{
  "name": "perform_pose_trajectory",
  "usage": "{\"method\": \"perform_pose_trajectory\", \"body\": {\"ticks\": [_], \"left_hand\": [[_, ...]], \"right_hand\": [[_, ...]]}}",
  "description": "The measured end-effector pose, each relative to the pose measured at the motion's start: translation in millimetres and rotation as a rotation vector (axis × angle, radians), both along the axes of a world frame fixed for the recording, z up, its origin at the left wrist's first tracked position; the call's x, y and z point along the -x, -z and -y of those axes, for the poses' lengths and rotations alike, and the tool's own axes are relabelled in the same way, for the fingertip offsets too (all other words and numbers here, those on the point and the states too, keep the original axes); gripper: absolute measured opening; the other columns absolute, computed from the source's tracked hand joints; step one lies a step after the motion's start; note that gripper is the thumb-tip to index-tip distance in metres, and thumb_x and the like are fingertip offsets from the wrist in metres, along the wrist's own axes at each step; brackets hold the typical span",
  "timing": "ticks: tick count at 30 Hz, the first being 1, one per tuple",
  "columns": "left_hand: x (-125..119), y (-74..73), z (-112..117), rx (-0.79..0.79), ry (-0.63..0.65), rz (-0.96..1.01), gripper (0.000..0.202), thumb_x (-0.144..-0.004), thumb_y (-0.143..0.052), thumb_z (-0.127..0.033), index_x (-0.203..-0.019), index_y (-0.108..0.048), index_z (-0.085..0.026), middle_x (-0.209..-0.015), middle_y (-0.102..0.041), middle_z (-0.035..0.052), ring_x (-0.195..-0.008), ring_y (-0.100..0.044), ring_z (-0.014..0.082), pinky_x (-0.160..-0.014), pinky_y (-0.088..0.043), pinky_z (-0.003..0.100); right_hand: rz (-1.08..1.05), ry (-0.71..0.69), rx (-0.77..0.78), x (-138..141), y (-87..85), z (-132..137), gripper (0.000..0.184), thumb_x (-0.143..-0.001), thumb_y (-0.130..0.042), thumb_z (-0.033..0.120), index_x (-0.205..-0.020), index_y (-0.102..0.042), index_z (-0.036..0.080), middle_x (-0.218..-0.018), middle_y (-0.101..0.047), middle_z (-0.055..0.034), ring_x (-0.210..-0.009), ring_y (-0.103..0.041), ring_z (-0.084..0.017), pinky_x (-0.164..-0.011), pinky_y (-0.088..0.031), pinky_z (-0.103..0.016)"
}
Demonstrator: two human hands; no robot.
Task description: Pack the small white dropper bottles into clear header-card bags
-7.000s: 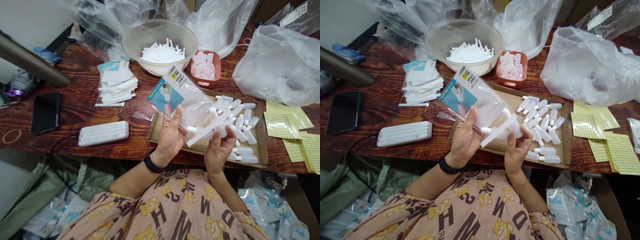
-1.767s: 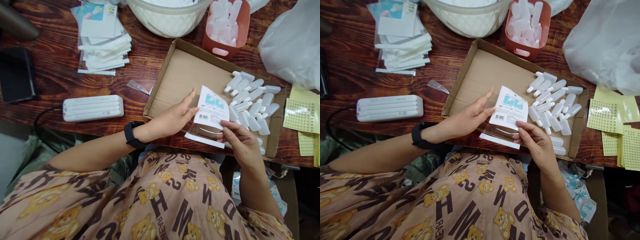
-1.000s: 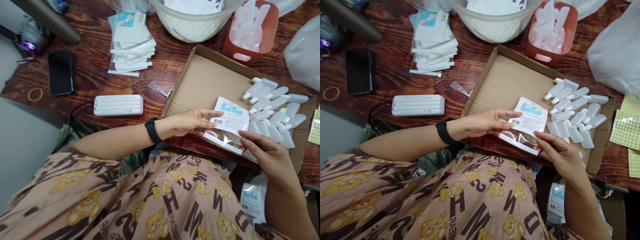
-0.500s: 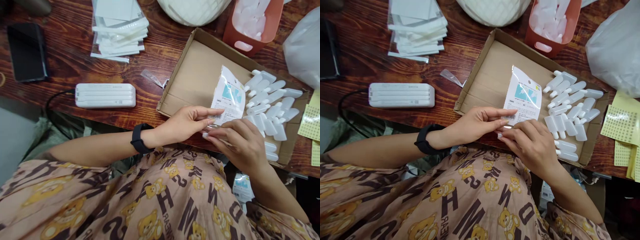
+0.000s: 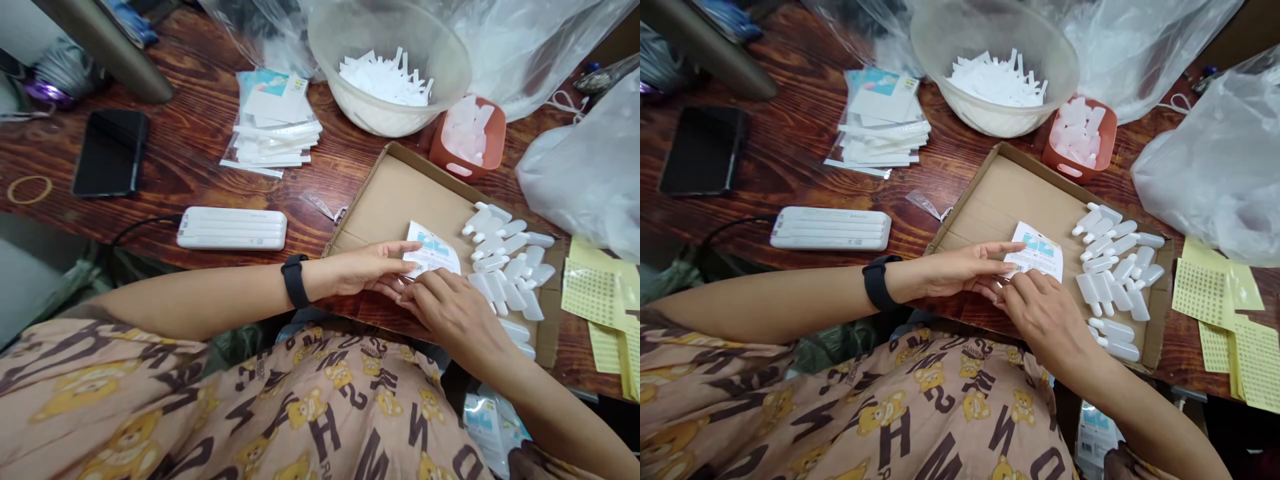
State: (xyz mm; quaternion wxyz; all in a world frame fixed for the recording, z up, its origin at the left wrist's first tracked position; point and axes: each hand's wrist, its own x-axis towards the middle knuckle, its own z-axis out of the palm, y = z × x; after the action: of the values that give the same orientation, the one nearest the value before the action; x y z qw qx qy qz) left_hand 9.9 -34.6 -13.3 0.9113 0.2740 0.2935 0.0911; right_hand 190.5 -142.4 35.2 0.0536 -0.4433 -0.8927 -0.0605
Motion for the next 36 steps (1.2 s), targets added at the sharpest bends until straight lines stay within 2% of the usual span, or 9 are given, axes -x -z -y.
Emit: {"method": "perform_pose_trajectory", "body": {"ticks": [3,9,17,19,22,27,30,33,36], "left_hand": [[-3,-5.7,-4,-0.045,-0.006,-0.031,0.079,-0.097,-0.073,-0.007,-0.168,-0.046,-0.025,-0.078,-0.079,0.0023,-0.060,-0.074,0.0123,-0.065,-0.064,0.023],[-6,-23.4,4,-0.140,-0.054,-0.026,0.072,-0.103,-0.060,-0.004,-0.171,-0.041,-0.022,-0.084,-0.078,0.0030,-0.065,-0.072,0.0107,-0.071,-0.065,0.024],[-4,-26.0,11,-0.386,-0.010,0.017,0.068,-0.105,-0.053,-0.002,-0.170,-0.043,-0.022,-0.062,-0.063,-0.0084,-0.060,-0.064,0.0080,-0.073,-0.061,0.021],[-4,-26.6,8,-0.403,-0.007,0.008,0.067,-0.106,-0.052,-0.002,-0.169,-0.044,-0.021,-0.064,-0.065,-0.0069,-0.063,-0.066,0.0086,-0.075,-0.061,0.021],[-6,-25.9,3,-0.307,-0.020,-0.030,0.066,-0.106,-0.055,-0.004,-0.169,-0.044,-0.020,-0.069,-0.069,-0.0043,-0.064,-0.069,0.0096,-0.075,-0.062,0.024],[-11,-17.7,-9,-0.190,0.032,-0.060,0.071,-0.101,-0.066,-0.003,-0.167,-0.048,-0.024,-0.078,-0.075,-0.0024,-0.059,-0.068,0.0073,-0.069,-0.062,0.021],[-9,-14.8,-20,-0.261,-0.070,-0.051,0.064,-0.102,-0.061,0.000,-0.161,-0.056,-0.022,-0.084,-0.079,-0.0007,-0.067,-0.075,0.0087,-0.068,-0.062,0.018],[0,-13.0,-35,-0.370,-0.271,-0.086,0.057,-0.103,-0.058,0.001,-0.157,-0.060,-0.020,-0.092,-0.083,0.0013,-0.074,-0.079,0.0102,-0.070,-0.063,0.017],[7,-11.2,-43,-0.445,-0.292,-0.064,0.053,-0.102,-0.062,0.000,-0.152,-0.065,-0.017,-0.105,-0.085,0.0054,-0.081,-0.082,0.0131,-0.072,-0.065,0.020]], "right_hand": [[-0.061,0.006,0.001,-3,-2.7,-4,0.026,-0.113,-0.051,0.025,-0.096,-0.068,0.018,-0.085,-0.069,-0.0066,-0.079,-0.062,-0.023,-0.070,-0.048,-0.038],[-0.164,0.046,0.039,-8,-9.9,-6,0.017,-0.109,-0.064,0.029,-0.101,-0.072,0.017,-0.086,-0.072,-0.0065,-0.079,-0.066,-0.021,-0.073,-0.049,-0.035],[-0.269,0.091,0.313,-17,-18.3,-13,0.016,-0.109,-0.064,0.031,-0.102,-0.073,0.019,-0.093,-0.072,-0.0050,-0.083,-0.068,-0.021,-0.072,-0.048,-0.034],[-0.196,0.058,0.287,-16,-18.9,-14,0.020,-0.110,-0.060,0.029,-0.100,-0.072,0.017,-0.092,-0.070,-0.0066,-0.084,-0.066,-0.023,-0.072,-0.047,-0.035],[-0.056,-0.022,0.144,-10,-16.7,-15,0.023,-0.110,-0.057,0.024,-0.094,-0.070,0.014,-0.087,-0.066,-0.0087,-0.081,-0.061,-0.026,-0.071,-0.045,-0.038],[0.054,-0.075,0.044,-6,-10.9,-10,0.015,-0.108,-0.056,0.012,-0.098,-0.067,0.014,-0.083,-0.063,-0.0082,-0.079,-0.054,-0.026,-0.069,-0.042,-0.039],[-0.053,-0.099,0.162,-12,-12.9,-1,0.012,-0.110,-0.055,0.015,-0.101,-0.063,0.015,-0.085,-0.062,-0.0058,-0.079,-0.052,-0.023,-0.070,-0.042,-0.036],[-0.228,-0.142,0.431,-16,-20.8,8,0.012,-0.113,-0.053,0.020,-0.103,-0.059,0.018,-0.093,-0.064,-0.0032,-0.084,-0.055,-0.018,-0.075,-0.045,-0.031],[-0.348,-0.104,0.493,-19,-29.8,5,0.010,-0.113,-0.053,0.023,-0.106,-0.059,0.020,-0.098,-0.064,-0.0025,-0.092,-0.060,-0.016,-0.081,-0.049,-0.027]]}}
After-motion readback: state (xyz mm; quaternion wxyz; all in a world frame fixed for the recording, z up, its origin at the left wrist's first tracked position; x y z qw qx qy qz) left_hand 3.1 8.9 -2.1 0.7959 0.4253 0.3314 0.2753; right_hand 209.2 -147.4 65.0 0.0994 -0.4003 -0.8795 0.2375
